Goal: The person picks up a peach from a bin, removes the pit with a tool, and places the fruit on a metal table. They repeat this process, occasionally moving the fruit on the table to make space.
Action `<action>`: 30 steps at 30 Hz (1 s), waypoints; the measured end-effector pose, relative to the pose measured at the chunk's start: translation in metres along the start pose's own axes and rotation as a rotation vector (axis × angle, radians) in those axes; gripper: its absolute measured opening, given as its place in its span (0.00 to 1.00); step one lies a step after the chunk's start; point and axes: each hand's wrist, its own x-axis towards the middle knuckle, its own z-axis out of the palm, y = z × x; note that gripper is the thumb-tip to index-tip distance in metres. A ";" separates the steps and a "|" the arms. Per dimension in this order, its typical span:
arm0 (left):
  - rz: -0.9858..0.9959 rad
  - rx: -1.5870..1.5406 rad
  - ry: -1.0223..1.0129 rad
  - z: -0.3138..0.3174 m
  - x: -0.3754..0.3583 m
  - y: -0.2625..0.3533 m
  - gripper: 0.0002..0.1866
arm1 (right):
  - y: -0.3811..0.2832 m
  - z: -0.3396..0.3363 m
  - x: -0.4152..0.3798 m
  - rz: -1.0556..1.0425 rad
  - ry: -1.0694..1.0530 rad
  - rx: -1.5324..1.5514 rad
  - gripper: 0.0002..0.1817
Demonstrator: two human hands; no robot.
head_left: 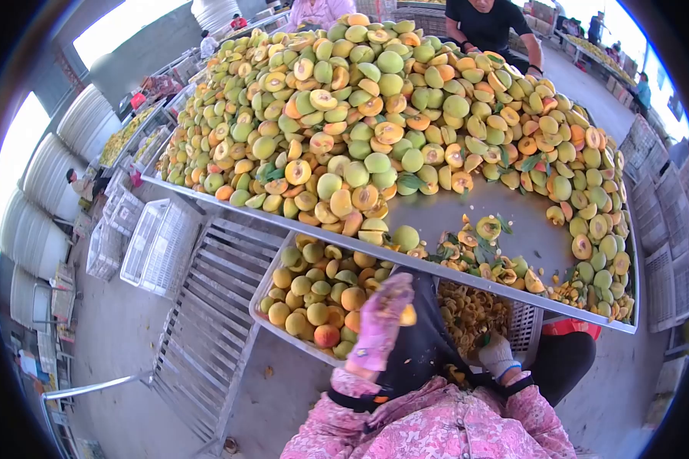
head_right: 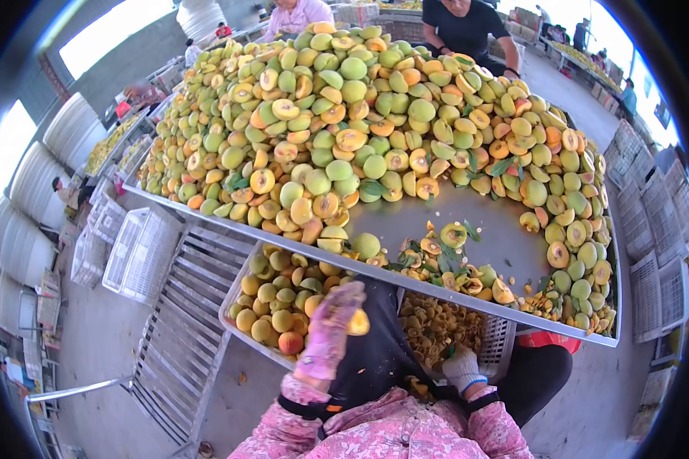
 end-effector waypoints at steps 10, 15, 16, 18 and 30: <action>0.343 1.623 0.176 -0.216 0.133 -0.029 0.24 | -0.073 -0.049 -0.028 0.213 -0.160 0.161 0.25; 0.234 1.735 0.017 -0.216 0.138 -0.050 0.30 | -0.127 -0.096 -0.033 0.189 -0.028 0.308 0.20; 0.256 1.754 -0.010 -0.222 0.138 -0.051 0.28 | -0.133 -0.105 -0.026 0.147 0.003 0.315 0.20; 0.224 1.561 0.069 -0.243 0.144 -0.060 0.26 | -0.157 -0.135 -0.002 0.096 0.047 0.205 0.21; 0.160 0.540 0.227 -0.117 0.052 0.022 0.18 | -0.179 -0.139 0.181 -0.158 0.191 -0.185 0.24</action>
